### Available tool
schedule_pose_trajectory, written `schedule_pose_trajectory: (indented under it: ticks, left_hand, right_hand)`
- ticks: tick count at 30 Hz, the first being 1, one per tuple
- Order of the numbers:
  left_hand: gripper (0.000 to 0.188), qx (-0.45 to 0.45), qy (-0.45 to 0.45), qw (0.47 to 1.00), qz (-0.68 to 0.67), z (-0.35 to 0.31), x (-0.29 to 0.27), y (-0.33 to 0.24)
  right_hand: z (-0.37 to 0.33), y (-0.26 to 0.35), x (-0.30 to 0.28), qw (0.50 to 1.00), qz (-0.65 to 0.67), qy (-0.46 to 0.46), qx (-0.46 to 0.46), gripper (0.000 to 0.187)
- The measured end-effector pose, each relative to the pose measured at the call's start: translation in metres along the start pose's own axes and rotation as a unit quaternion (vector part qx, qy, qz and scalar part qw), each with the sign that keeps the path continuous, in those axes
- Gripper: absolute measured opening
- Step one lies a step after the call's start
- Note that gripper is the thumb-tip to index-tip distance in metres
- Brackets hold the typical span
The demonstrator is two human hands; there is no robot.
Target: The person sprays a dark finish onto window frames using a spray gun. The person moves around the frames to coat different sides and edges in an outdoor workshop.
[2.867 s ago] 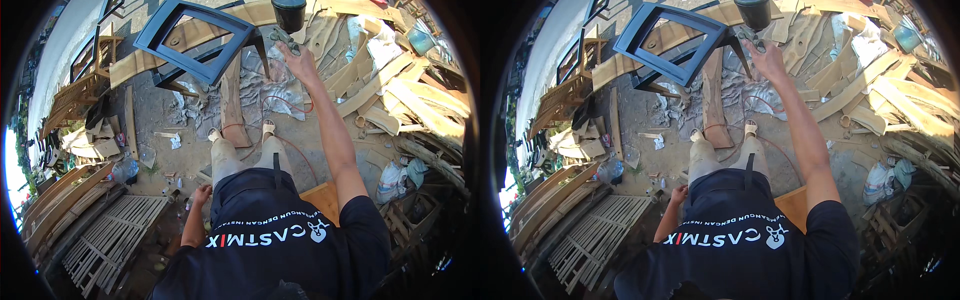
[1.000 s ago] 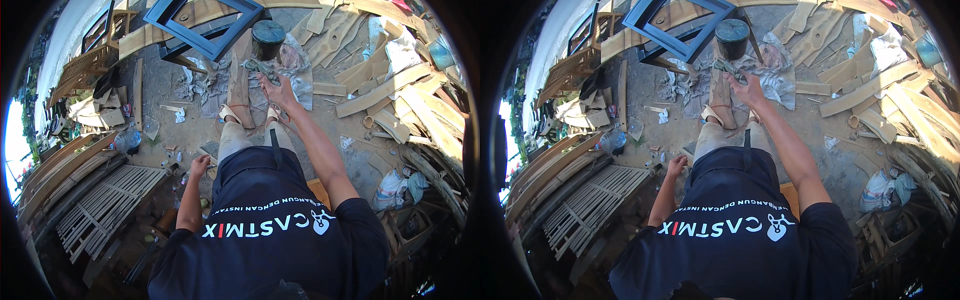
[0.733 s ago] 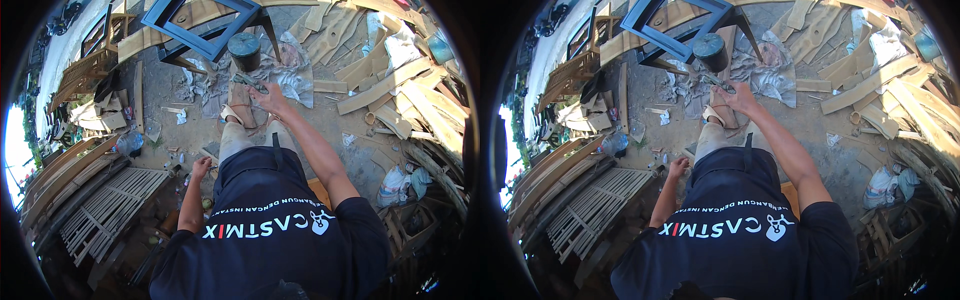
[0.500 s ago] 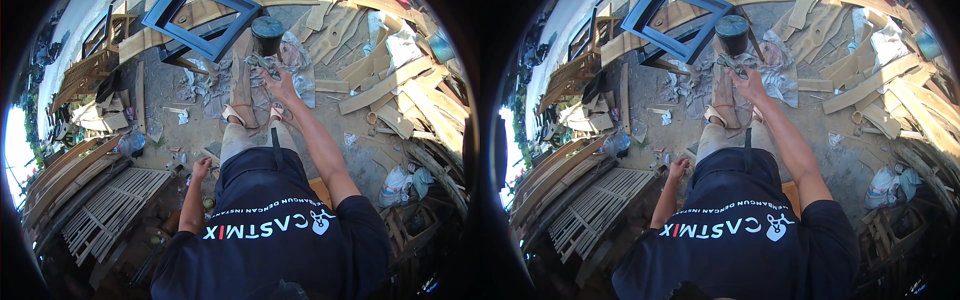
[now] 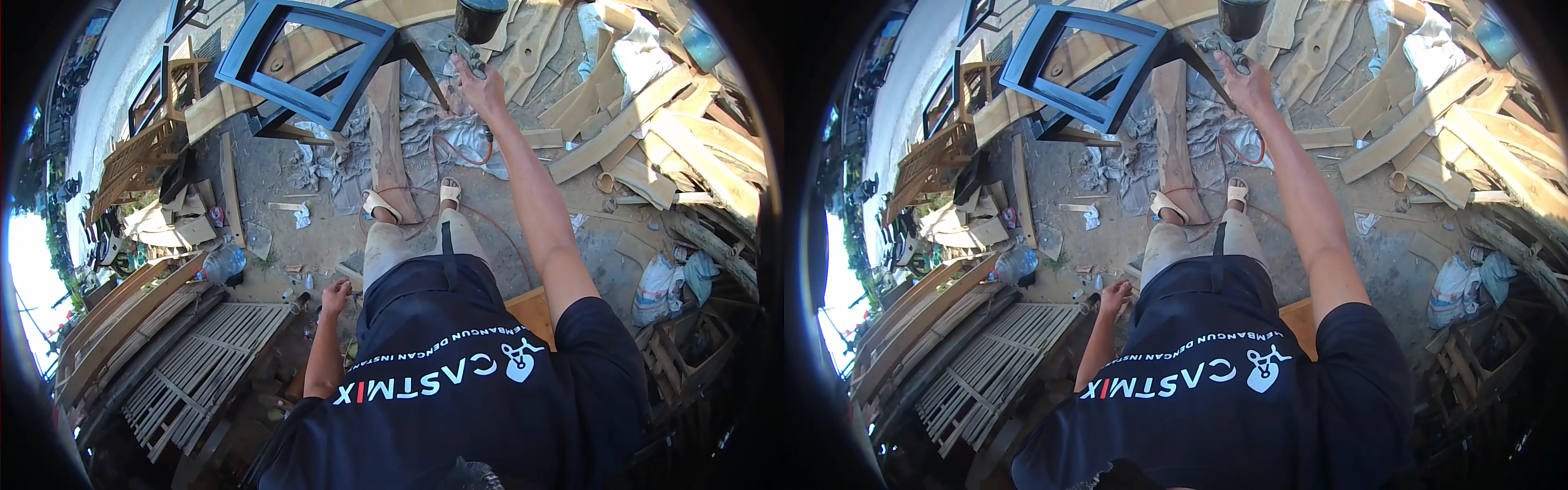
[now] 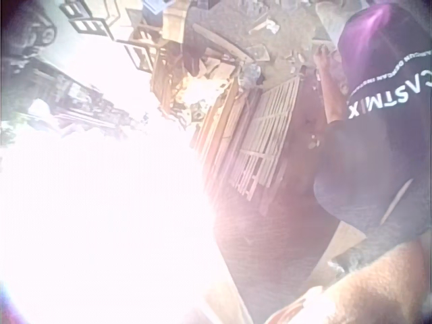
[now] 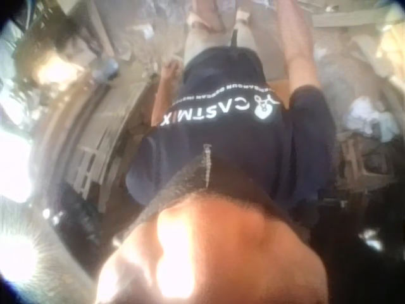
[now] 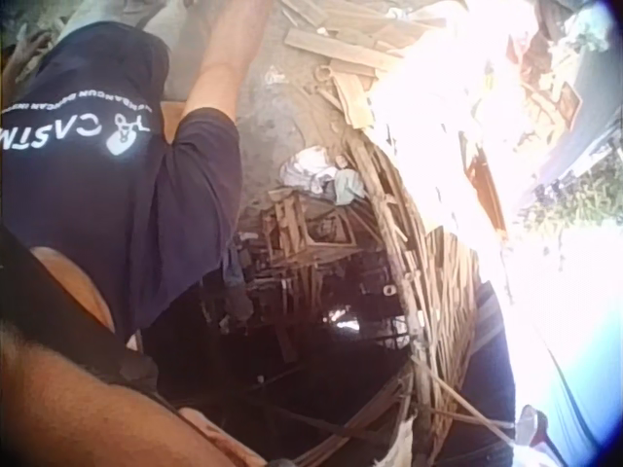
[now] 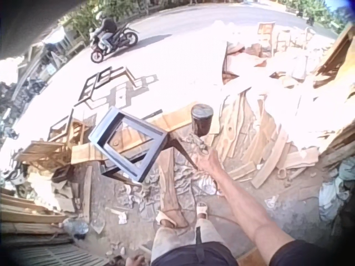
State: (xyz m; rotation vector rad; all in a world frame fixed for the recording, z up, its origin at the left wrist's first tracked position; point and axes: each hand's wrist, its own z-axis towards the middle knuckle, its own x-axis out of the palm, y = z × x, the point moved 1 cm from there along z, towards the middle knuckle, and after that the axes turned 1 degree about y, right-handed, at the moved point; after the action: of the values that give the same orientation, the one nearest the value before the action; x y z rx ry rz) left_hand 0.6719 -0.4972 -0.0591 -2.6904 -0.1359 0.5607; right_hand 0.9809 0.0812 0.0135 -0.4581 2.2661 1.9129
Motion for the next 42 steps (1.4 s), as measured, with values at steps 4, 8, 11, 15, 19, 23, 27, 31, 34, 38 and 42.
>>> schedule_pose_trajectory:
  ticks: [4,8,11,15,19,23,27,31,34,38,42]
  left_hand:
    - [0.037,-0.015,-0.001,1.000,0.026,-0.001,0.002,-0.012]
    - [0.038,-0.004,0.001,1.000,0.029,0.003,0.004,-0.023]
    - [0.038,0.001,0.008,1.000,0.020,0.008,0.004,-0.019]
    - [0.038,0.009,0.018,0.999,0.028,0.019,-0.003,-0.029]
    - [0.037,0.028,0.025,0.998,0.050,0.042,-0.035,-0.026]
    - [0.036,0.027,0.039,0.998,0.050,0.071,-0.082,-0.014]
    - [0.036,0.030,0.073,0.993,0.085,0.114,-0.134,-0.006]
    - [0.036,0.061,0.098,0.987,0.113,0.167,-0.205,-0.007]
    - [0.036,0.105,0.094,0.982,0.123,0.207,-0.267,-0.018]
    - [0.035,0.137,0.082,0.976,0.147,0.239,-0.336,-0.029]
    - [0.035,0.134,0.095,0.969,0.183,0.251,-0.377,-0.028]
  right_hand:
    - [0.002,0.008,-0.008,1.000,0.008,0.009,0.014,0.055]
    - [-0.025,0.021,-0.010,0.996,0.042,0.078,0.006,0.043]
    - [-0.051,0.029,-0.004,0.989,0.085,0.122,-0.003,0.036]
    - [-0.028,0.001,0.019,0.991,0.120,0.065,-0.004,0.042]
    - [-0.009,0.037,0.016,1.000,-0.015,-0.022,-0.001,0.055]
    - [-0.027,0.051,0.028,0.996,-0.064,-0.066,-0.014,0.058]
    - [-0.090,0.048,0.063,0.997,-0.027,-0.066,0.011,0.052]
    - [-0.176,0.060,0.123,0.997,-0.032,-0.067,0.015,0.047]
    - [-0.236,0.061,0.175,0.996,-0.017,-0.086,0.020,0.042]
    - [-0.289,0.055,0.231,0.989,-0.079,-0.125,-0.003,0.036]
    - [-0.319,0.050,0.270,0.978,-0.118,-0.168,0.042,0.033]
